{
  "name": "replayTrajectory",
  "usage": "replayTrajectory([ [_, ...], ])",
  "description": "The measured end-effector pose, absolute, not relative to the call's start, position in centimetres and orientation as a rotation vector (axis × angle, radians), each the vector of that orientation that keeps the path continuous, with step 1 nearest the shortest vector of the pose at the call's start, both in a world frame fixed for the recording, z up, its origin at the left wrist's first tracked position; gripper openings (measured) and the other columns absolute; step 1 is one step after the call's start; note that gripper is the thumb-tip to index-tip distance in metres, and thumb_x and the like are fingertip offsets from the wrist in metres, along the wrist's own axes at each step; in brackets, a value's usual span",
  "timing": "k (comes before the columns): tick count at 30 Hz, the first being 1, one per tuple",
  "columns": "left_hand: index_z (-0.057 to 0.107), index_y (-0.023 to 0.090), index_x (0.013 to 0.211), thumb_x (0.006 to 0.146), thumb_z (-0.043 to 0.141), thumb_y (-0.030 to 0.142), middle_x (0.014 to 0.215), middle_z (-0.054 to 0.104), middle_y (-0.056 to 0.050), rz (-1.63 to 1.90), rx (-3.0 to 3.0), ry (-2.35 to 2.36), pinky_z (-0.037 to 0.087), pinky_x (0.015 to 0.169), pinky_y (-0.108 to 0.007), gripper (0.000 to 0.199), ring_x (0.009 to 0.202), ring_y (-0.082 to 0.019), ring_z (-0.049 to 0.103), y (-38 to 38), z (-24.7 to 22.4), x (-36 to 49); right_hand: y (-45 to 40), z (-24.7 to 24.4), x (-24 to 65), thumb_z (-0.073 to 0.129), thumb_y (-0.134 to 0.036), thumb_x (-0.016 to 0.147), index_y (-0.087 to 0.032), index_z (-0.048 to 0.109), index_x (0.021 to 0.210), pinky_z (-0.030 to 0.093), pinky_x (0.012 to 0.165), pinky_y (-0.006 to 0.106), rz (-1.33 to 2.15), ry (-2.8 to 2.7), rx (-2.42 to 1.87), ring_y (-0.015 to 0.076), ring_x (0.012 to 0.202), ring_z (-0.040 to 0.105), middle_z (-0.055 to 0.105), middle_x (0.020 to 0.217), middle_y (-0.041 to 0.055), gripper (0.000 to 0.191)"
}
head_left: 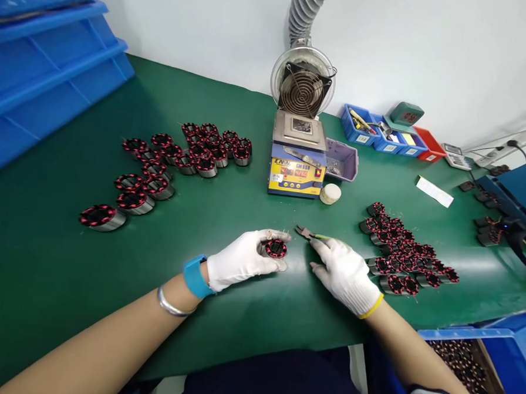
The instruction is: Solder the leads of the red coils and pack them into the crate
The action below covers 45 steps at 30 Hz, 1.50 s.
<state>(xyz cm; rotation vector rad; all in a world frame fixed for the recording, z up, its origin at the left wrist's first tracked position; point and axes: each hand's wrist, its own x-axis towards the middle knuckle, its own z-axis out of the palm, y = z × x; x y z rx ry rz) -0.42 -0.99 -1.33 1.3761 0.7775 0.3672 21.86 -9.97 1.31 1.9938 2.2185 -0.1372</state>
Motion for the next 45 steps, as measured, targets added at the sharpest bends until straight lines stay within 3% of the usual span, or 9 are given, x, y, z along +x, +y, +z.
replayTrajectory([
  [6,0.061,0.013,0.113,0.065,0.077,0.036,0.111,0.066,-0.013,0.266,1.496,0.703,0.052,0.087,-0.037,0.056,0.099,-0.025,0.064,-0.2,-0.7,-1.1,-9.8,-0.5,22.6,0.075,-0.065,0.054,-0.015,0.042,0.138,0.025,0.109,0.055,-0.117,2.284,2.203,0.0417,0.134,0.027,0.031,0.146,0.0206,0.103],
  [9,0.06,0.012,0.108,0.065,0.075,0.034,0.101,0.069,-0.012,0.229,1.456,0.664,0.053,0.082,-0.035,0.051,0.091,-0.023,0.065,0.0,-0.5,-1.2,-10.3,-0.1,23.5,0.065,-0.06,0.071,-0.014,0.038,0.14,0.032,0.106,0.051,-0.217,2.261,2.118,0.0378,0.132,0.031,0.035,0.144,0.0195,0.088],
  [12,0.059,0.012,0.109,0.064,0.075,0.032,0.098,0.07,-0.011,0.209,1.396,0.658,0.054,0.077,-0.033,0.051,0.087,-0.022,0.065,0.1,-0.5,-1.2,-10.9,0.8,23.1,0.05,-0.041,0.086,-0.015,0.04,0.138,0.046,0.085,0.041,-0.222,2.174,2.067,0.0326,0.116,0.047,0.049,0.13,0.0179,0.059],
  [18,0.059,0.015,0.112,0.066,0.075,0.035,0.095,0.07,-0.009,0.158,1.403,0.659,0.054,0.075,-0.032,0.053,0.086,-0.022,0.065,0.3,-0.6,-1.4,-9.8,1.1,21.7,0.041,-0.032,0.09,-0.013,0.058,0.111,0.044,0.07,0.04,-0.091,2.029,2.167,0.0311,0.088,0.054,0.058,0.097,0.0206,0.033],
  [23,0.059,0.015,0.115,0.066,0.074,0.034,0.094,0.07,-0.008,0.127,1.425,0.653,0.053,0.072,-0.03,0.054,0.083,-0.021,0.065,0.3,-0.6,-1.5,-8.5,-0.6,22.7,0.048,-0.021,0.082,-0.017,0.042,0.137,0.039,0.099,0.047,-0.205,2.365,2.08,0.0331,0.122,0.041,0.044,0.139,0.0135,0.056],
  [26,0.059,0.015,0.115,0.066,0.074,0.031,0.093,0.07,-0.008,0.117,1.389,0.633,0.053,0.073,-0.03,0.053,0.082,-0.02,0.065,0.3,-0.7,-1.5,-8.7,-1.4,23.2,0.046,-0.019,0.08,-0.011,0.031,0.144,0.029,0.11,0.048,-0.308,2.535,2.102,0.0306,0.129,0.034,0.042,0.14,0.0148,0.066],
  [31,0.061,0.015,0.114,0.064,0.075,0.03,0.096,0.07,-0.009,0.126,1.409,0.617,0.052,0.073,-0.03,0.054,0.083,-0.021,0.064,0.3,-0.6,-1.5,-9.5,0.2,23.7,0.046,-0.019,0.078,-0.023,0.029,0.146,0.044,0.095,0.039,-0.995,2.323,2.321,0.0238,0.11,0.053,0.055,0.125,0.0086,0.07],
  [36,0.065,0.017,0.11,0.062,0.077,0.03,0.097,0.07,-0.008,0.147,1.471,0.606,0.052,0.073,-0.029,0.051,0.084,-0.022,0.064,0.4,-0.1,-1.4,-9.7,2.8,24.3,0.048,-0.015,0.075,-0.023,0.046,0.132,0.046,0.064,0.023,-1.889,2.089,1.828,0.0126,0.077,0.057,0.063,0.101,0.0005,0.058],
  [45,0.068,0.018,0.107,0.06,0.079,0.031,0.091,0.07,-0.005,0.13,1.545,0.595,0.052,0.075,-0.028,0.05,0.082,-0.022,0.064,0.6,-0.1,-1.4,-10.0,3.6,24.9,0.053,-0.021,0.079,-0.025,0.049,0.131,0.044,0.059,0.021,-1.852,1.97,1.674,0.0131,0.074,0.058,0.066,0.1,0.0009,0.052],
])
